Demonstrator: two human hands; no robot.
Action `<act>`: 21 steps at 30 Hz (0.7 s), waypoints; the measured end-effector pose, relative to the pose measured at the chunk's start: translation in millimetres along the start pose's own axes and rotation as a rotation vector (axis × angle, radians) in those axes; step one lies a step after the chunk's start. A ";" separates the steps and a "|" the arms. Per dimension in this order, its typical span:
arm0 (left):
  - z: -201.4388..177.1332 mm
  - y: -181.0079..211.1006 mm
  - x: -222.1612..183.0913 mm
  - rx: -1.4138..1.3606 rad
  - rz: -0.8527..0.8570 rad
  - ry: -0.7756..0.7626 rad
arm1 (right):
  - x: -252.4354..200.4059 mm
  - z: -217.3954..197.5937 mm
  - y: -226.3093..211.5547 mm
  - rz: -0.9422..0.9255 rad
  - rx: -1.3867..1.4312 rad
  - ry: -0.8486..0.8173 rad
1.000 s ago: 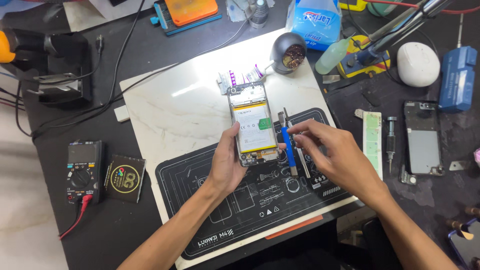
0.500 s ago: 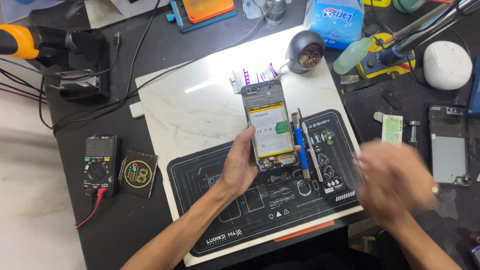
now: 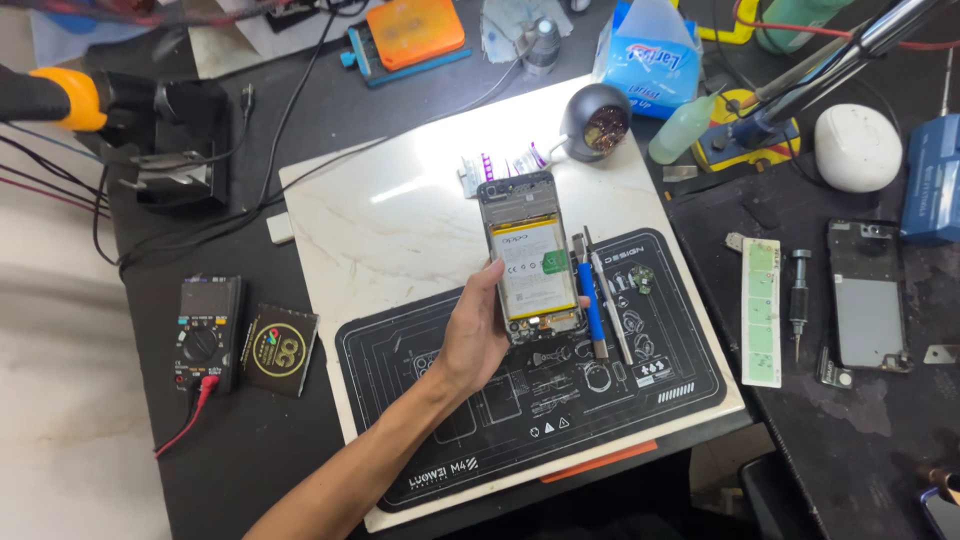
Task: The person places a phone in a clamp and uses a screwdriver to secure the internal components, then picks up a phone chassis and installs a battery and other small parts.
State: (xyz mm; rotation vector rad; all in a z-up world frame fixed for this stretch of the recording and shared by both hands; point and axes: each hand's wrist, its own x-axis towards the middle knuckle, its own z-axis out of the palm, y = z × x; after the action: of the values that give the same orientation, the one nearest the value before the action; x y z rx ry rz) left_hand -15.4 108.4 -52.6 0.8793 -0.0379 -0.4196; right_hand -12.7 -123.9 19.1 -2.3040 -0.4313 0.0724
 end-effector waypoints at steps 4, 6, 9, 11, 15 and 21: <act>-0.2 -0.1 -1.5 -0.003 -0.005 0.023 | -3.4 -3.2 0.0 0.016 0.009 -0.030; 0.5 -0.5 0.2 0.002 -0.002 0.014 | -7.9 -7.7 1.4 0.031 0.002 -0.036; -0.2 1.7 2.7 0.003 0.006 0.014 | -9.7 -10.1 1.5 0.046 0.002 -0.049; -2.1 3.1 4.8 -0.008 0.002 0.016 | -8.8 -10.9 0.8 0.053 -0.001 -0.050; -8.2 2.9 5.6 0.093 -0.041 0.040 | -6.1 -13.8 -0.3 0.062 -0.027 -0.057; -15.3 13.5 8.3 0.347 -0.108 0.033 | -7.7 -14.6 2.7 0.079 -0.058 -0.053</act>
State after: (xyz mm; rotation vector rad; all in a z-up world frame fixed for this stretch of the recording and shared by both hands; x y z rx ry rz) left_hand 0.0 124.2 -53.4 1.2337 -0.0338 -0.5083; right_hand -16.5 -138.3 26.7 -2.3807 -0.3734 0.1625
